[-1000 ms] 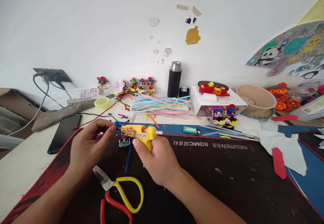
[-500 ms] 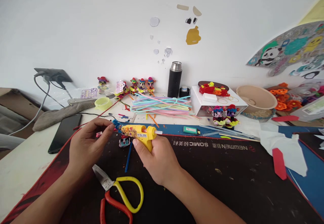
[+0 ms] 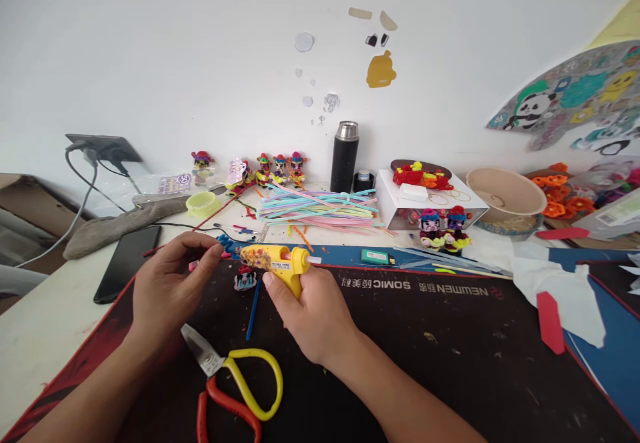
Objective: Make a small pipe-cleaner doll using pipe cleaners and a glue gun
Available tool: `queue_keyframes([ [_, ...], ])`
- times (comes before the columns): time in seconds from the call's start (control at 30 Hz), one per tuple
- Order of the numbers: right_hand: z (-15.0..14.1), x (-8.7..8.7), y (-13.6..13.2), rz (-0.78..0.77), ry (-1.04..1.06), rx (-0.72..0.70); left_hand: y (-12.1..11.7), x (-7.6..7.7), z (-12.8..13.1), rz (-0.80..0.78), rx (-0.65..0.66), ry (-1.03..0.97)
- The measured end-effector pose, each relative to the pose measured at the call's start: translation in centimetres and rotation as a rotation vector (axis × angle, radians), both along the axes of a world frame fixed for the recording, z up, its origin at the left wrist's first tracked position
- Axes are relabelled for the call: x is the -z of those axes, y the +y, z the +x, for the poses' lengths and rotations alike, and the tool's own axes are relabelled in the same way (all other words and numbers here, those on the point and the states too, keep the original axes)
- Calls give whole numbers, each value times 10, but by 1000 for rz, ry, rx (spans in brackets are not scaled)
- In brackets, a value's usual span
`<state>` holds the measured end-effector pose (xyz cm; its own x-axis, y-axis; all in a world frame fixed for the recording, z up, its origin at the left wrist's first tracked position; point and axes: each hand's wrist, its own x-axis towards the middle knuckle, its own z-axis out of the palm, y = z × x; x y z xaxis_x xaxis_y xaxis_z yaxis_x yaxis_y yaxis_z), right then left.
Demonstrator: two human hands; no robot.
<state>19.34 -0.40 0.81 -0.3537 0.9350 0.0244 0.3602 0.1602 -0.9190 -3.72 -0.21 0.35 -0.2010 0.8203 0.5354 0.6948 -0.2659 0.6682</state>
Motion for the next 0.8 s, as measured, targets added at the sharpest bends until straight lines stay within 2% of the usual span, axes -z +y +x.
queue_keyframes([
  [0.47, 1, -1, -1, -2, -30, -5, 0, 3, -2, 30, -7, 67],
  [0.8, 0, -2, -1, 12, -40, -16, 0, 2, -3, 242, 29, 273],
])
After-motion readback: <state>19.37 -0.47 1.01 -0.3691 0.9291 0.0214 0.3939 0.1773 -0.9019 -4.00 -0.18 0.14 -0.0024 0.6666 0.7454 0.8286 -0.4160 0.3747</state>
